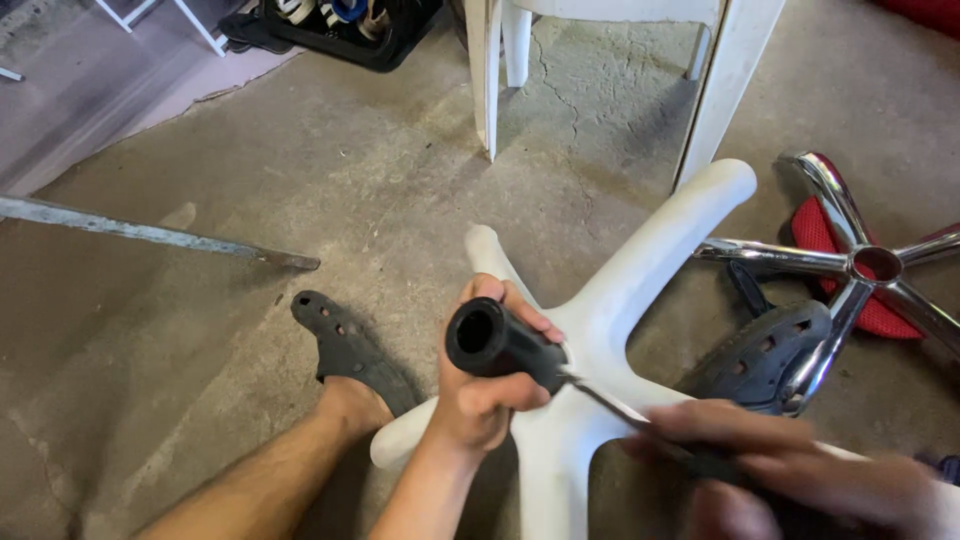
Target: Repairing or disassembling office chair star bases using hand tools.
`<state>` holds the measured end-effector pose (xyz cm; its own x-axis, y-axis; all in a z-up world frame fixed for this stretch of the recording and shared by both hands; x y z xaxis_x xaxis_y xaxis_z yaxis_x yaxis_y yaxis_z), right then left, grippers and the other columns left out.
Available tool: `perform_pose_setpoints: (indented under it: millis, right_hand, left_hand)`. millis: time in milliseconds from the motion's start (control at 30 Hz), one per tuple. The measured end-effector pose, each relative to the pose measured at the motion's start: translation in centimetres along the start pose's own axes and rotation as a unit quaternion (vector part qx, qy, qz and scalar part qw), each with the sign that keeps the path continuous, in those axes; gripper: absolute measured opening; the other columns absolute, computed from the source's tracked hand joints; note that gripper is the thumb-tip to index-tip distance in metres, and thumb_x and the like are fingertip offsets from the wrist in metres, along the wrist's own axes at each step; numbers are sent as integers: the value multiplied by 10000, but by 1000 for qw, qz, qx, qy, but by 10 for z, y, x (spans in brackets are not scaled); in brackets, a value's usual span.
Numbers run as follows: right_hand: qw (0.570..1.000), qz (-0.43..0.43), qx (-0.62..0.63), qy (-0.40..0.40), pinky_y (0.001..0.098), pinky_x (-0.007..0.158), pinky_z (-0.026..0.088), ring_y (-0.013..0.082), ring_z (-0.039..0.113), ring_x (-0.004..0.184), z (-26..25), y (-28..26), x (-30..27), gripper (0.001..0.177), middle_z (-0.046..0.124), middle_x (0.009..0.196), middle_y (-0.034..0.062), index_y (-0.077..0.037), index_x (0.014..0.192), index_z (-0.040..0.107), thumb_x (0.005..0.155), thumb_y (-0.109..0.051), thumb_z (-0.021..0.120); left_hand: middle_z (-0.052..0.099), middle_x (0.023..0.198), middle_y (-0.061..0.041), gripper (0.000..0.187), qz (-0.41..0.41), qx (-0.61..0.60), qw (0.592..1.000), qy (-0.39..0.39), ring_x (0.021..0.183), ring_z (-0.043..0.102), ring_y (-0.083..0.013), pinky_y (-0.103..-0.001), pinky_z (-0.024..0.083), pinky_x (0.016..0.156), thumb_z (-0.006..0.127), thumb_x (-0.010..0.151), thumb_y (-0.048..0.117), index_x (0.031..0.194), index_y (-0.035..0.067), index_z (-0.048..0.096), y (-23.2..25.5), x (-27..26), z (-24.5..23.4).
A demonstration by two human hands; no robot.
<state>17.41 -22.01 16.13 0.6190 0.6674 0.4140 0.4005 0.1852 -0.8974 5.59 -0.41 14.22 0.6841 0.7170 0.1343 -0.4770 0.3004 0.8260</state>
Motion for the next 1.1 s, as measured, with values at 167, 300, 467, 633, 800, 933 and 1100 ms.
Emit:
perform_pose_setpoints:
  millis: [167, 300, 467, 633, 800, 933, 1100]
  right_hand:
    - [964, -124, 128, -200, 381, 926, 552, 304, 703, 981, -7, 58, 6, 298, 723, 1080, 220, 57, 1114, 632, 1091, -213, 508]
    - [963, -172, 184, 97, 297, 963, 620, 89, 774, 985, 12, -4, -10, 166, 804, 1070, 8, -140, 1234, 667, 1184, -269, 575]
    - [991, -28, -63, 114, 302, 904, 548, 117, 699, 979, 40, -45, 22, 237, 739, 1069, 125, -27, 1119, 612, 940, -143, 715]
    - [998, -38, 19, 36, 210, 749, 574, 94, 751, 921, 19, -36, 30, 279, 758, 1131, 120, -28, 1143, 606, 899, -78, 733]
    - [1000, -15, 9, 12, 246, 835, 599, 122, 759, 940, 26, -46, 40, 216, 759, 1127, 146, 8, 1058, 646, 846, 12, 692]
    - [990, -29, -119, 73, 241, 833, 591, 106, 762, 926, 24, -53, 42, 208, 768, 1019, 102, -5, 1003, 694, 828, -28, 805]
    - [982, -22, -146, 116, 281, 829, 535, 159, 689, 826, 0, -26, 32, 134, 718, 940, 126, 21, 1075, 694, 967, -52, 726]
  left_hand:
    - [617, 983, -88, 623, 27, 87, 995, -25, 990, 643, -221, -361, 537, 948, 728, 521, -38, 1062, 75, 441, -6, -3, 18]
    - [617, 959, -63, 618, 23, 166, 986, -23, 986, 637, -159, -312, 534, 949, 713, 555, -14, 1092, 88, 425, -8, -3, 26]
    - [611, 928, -22, 607, -10, 208, 978, -10, 851, 593, -98, -252, 532, 779, 747, 569, -12, 1045, 117, 395, -11, 0, 37]
    - [557, 930, -8, 601, 51, 276, 960, -20, 848, 558, -93, -241, 503, 758, 761, 594, -23, 1052, 110, 396, -10, 2, 41]
    - [564, 832, -15, 555, -26, 306, 952, -10, 770, 563, -100, -261, 498, 686, 762, 614, 22, 1027, 106, 401, -13, 10, 45]
    - [552, 834, -3, 561, -57, 362, 931, -5, 788, 571, -94, -257, 514, 703, 771, 584, 23, 1027, 112, 438, -22, 19, 51]
    - [536, 825, 17, 572, -102, 322, 941, -11, 767, 539, -108, -256, 500, 668, 773, 476, -57, 958, 104, 509, -43, 19, 51]
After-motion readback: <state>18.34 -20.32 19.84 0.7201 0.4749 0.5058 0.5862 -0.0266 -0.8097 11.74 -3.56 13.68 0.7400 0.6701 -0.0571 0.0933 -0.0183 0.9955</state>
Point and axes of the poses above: each hand's wrist, its own x-axis towards the middle knuckle, its own z-axis out of the palm, y = z × x, the point moved 6 cm from there along x, towards the middle knuckle
